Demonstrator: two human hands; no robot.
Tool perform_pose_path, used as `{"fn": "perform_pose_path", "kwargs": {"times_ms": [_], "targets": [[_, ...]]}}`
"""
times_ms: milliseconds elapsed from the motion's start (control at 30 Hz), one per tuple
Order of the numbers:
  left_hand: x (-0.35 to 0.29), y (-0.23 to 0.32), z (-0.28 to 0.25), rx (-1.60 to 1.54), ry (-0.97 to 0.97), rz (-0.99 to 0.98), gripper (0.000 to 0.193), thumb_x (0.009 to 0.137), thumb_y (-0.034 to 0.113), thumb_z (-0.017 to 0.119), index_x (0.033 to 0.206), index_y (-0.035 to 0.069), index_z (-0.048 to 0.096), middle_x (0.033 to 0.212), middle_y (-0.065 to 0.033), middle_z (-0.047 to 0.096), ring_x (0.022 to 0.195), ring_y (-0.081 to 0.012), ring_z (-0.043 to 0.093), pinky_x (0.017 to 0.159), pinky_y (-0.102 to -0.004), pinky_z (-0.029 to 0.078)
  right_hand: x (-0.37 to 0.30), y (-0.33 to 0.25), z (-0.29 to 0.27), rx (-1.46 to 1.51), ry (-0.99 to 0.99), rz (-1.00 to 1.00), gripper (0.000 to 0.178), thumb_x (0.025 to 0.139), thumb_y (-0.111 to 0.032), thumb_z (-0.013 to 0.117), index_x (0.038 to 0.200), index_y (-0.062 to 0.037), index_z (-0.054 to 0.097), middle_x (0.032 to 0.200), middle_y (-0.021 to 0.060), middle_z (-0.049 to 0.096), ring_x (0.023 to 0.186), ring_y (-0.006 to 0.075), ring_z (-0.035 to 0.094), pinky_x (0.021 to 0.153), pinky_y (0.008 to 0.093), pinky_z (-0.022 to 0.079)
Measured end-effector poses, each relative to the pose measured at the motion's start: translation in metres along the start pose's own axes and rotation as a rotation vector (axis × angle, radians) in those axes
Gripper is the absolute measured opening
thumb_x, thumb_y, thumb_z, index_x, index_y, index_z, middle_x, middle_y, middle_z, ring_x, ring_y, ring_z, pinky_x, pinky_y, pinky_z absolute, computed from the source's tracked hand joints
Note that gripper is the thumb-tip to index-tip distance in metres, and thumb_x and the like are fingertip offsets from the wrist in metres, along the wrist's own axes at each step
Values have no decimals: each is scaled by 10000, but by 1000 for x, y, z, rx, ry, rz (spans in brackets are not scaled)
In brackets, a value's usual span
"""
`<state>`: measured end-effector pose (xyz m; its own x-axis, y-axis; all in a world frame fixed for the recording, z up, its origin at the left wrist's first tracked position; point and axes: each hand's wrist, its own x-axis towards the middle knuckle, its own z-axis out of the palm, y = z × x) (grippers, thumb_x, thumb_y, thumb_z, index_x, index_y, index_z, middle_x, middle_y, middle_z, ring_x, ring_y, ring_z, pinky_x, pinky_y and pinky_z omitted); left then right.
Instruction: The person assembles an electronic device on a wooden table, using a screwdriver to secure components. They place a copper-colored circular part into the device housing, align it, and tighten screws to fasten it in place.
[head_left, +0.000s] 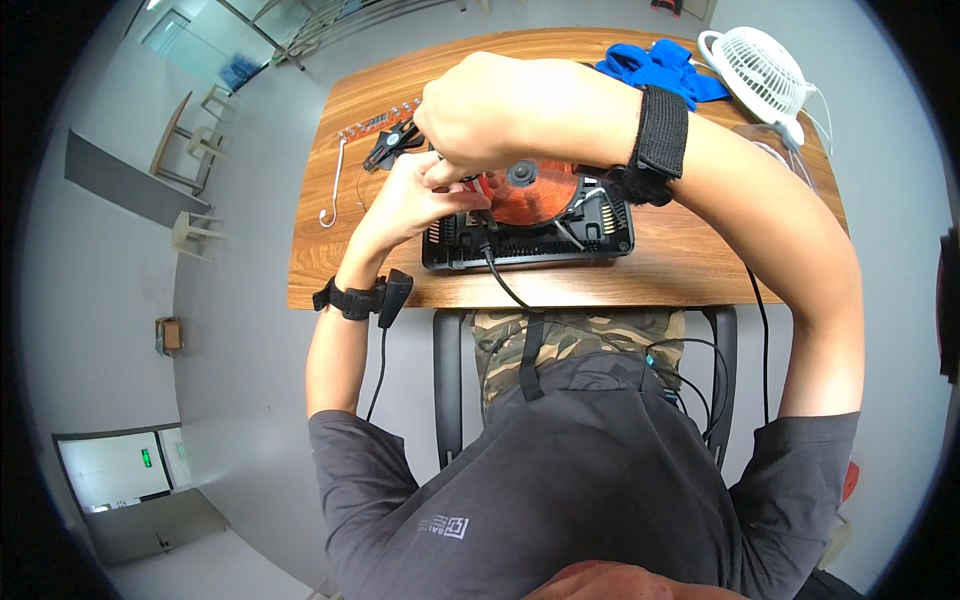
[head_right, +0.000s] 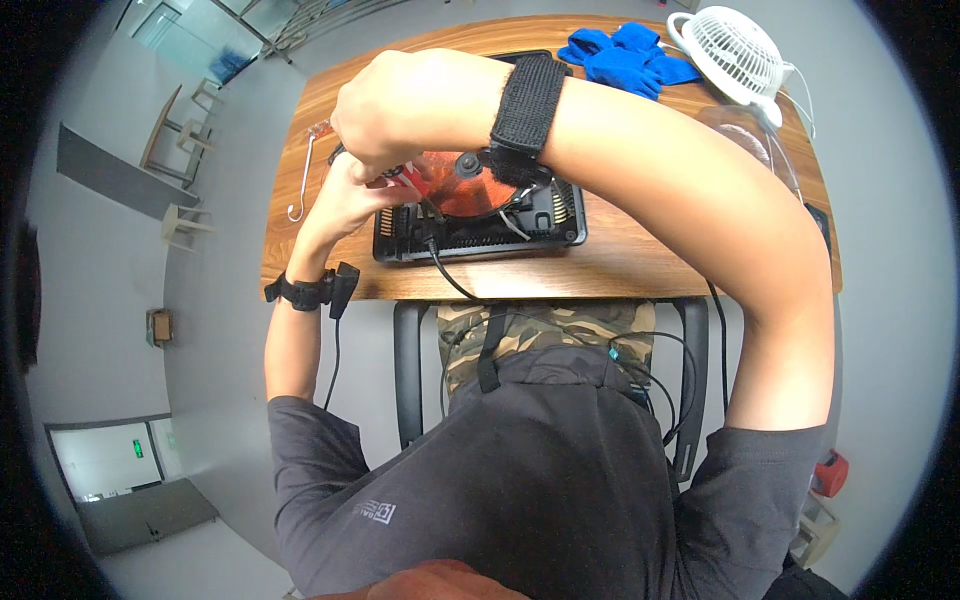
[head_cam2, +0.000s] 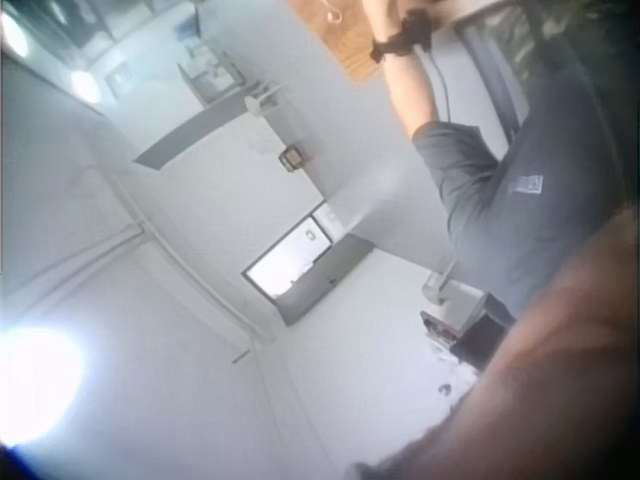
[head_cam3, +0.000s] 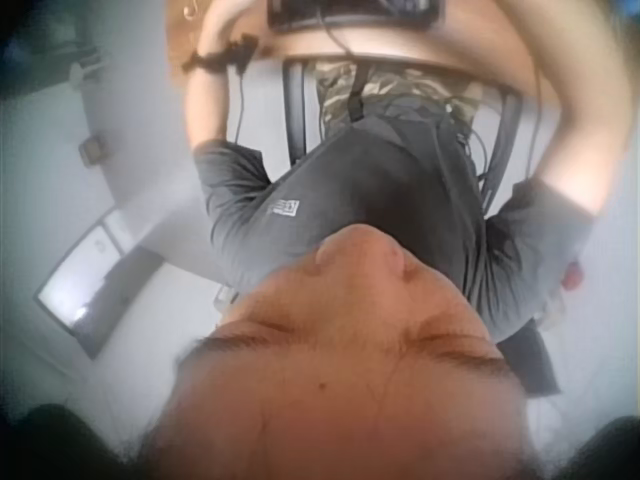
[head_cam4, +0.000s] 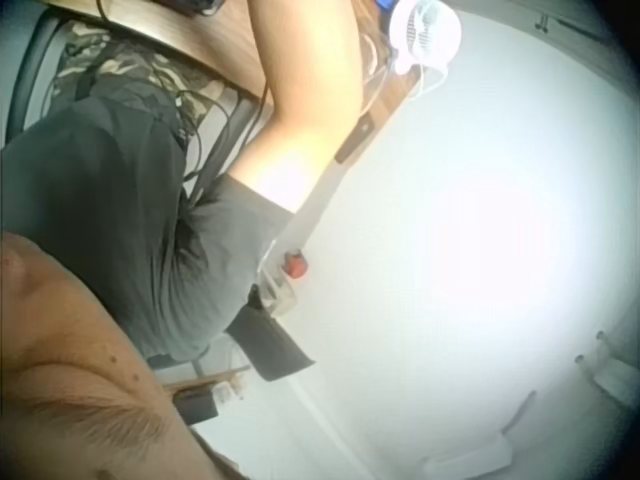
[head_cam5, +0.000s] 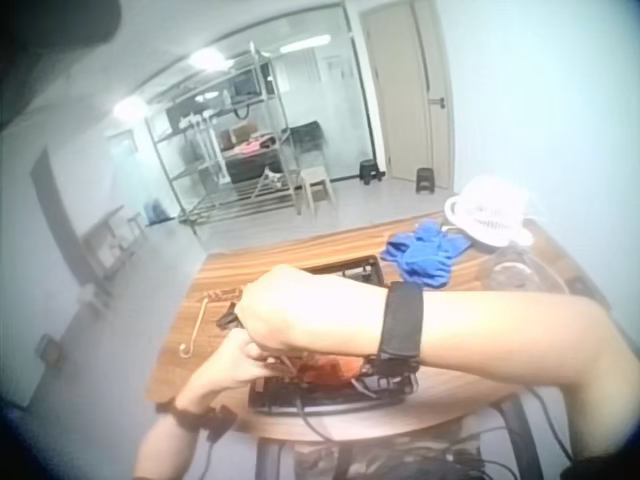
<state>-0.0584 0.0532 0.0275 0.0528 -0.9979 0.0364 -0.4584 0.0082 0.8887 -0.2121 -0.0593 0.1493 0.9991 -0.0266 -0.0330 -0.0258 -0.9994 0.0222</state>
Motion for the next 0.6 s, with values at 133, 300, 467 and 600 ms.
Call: {"fn": "perform_pose_path", "kwargs": {"times_ms": [133, 300, 467, 600], "targets": [[-4, -10, -5, -39, 8, -70, 270, 838, 124, 859, 1031, -21, 737, 785, 30, 682, 722, -27, 554, 637, -240, 443, -8, -5, 2, -69, -49, 20, 331, 920, -392, 696, 1062, -111, 796, 982, 88, 782, 981, 316, 739, 849, 449, 595], [-2, 12, 2, -225, -86, -38, 260, 872, 139, 827, 1065, -12, 743, 890, 19, 716, 786, -37, 598, 710, -246, 496, 0, 8, 13, -26, -44, 19, 296, 927, -322, 665, 1000, -74, 809, 934, 134, 778, 830, 326, 749, 744, 424, 608], [1, 2, -2, 56, -80, -19, 291, 893, 56, 778, 1163, -20, 703, 1039, -49, 744, 957, -112, 677, 857, -292, 561, -1, 2, 6, -26, -43, 85, 317, 924, -342, 659, 977, -66, 806, 919, 147, 772, 833, 327, 745, 754, 421, 605], [1, -22, -11, 93, -72, -82, 284, 895, 30, 779, 1162, -26, 702, 1107, -69, 753, 1013, -137, 711, 911, -311, 585, -11, 6, 2, -51, -4, -77, 481, 955, -462, 649, 1122, -14, 707, 872, 181, 748, 818, 347, 741, 733, 427, 602]]}}
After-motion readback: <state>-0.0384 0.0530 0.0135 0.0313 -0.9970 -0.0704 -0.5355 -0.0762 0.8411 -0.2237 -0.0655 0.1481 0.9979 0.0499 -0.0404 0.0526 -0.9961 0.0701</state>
